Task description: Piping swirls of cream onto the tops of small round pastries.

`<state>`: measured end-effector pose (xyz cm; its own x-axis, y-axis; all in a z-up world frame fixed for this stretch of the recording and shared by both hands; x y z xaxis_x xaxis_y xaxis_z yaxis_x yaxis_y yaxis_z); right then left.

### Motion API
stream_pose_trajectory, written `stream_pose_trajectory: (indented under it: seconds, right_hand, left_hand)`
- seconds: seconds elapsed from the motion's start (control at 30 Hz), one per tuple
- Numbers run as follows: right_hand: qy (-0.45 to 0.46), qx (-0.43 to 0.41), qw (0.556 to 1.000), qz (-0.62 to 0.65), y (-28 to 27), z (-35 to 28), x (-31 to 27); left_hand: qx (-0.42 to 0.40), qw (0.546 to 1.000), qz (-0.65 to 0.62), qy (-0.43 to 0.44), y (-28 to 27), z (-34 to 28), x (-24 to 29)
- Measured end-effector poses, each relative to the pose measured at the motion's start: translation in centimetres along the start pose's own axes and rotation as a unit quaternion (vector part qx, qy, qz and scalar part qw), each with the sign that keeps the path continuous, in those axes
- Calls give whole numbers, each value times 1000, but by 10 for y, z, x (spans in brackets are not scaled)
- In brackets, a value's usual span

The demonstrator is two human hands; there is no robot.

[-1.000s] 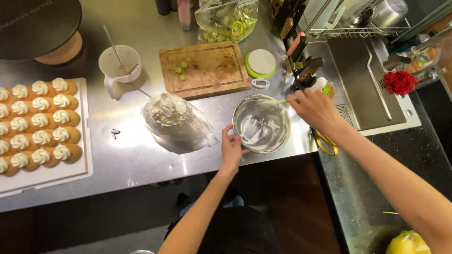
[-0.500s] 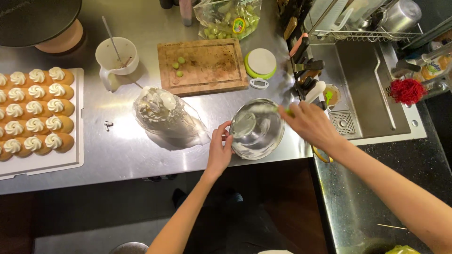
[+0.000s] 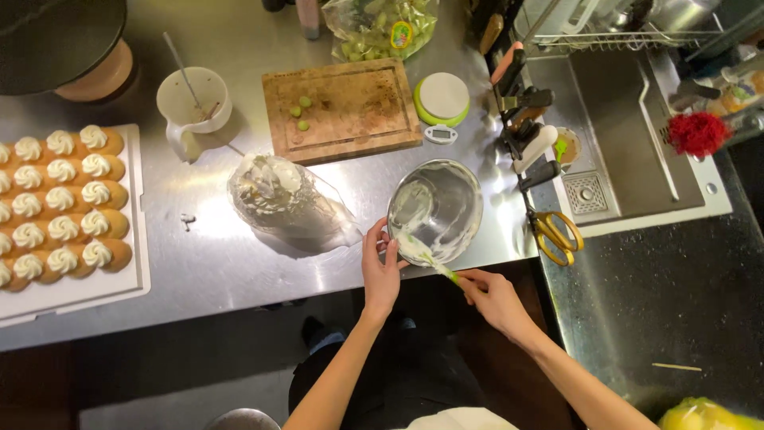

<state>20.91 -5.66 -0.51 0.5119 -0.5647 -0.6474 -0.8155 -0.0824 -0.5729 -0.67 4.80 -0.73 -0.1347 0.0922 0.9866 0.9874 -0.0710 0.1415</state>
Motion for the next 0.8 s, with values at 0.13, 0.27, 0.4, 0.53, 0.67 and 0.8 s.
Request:
stream_pose_trajectory:
  seconds: [0.13, 0.27, 0.4, 0.53, 0.67, 0.8]
  right_hand:
    - [182, -105, 940, 269, 10, -24, -23]
    - [95, 33, 949, 298, 11, -21, -25]
    - [-212, 340, 913, -77, 12, -51, -74]
    - [-171, 324, 913, -181, 17, -70, -64]
    - [-142, 281, 930, -187, -8, -91, -49]
    - [-138, 181, 962, -149, -64, -107, -54]
  left_hand:
    - [-8, 996, -87, 5, 6, -3, -11]
    - [13, 989, -143, -37, 1, 1, -19]
    - [14, 982, -167, -83, 0, 11, -16]
    - [41, 975, -195, -102, 1, 13, -22]
    - [51, 977, -184, -90, -3, 11, -25]
    - [49, 976, -185, -100, -5, 14, -25]
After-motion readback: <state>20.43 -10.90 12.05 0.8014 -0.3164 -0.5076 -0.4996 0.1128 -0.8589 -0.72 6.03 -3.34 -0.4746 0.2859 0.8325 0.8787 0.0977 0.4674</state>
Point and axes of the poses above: each hand's wrist, its own z-axis towards the middle knuckle, its own y-axis out of the palm, x = y × z, the point moved 3 cm from there along z, towards the middle knuckle, and after that the axes turned 10 degrees about y, right-handed, at the moved point
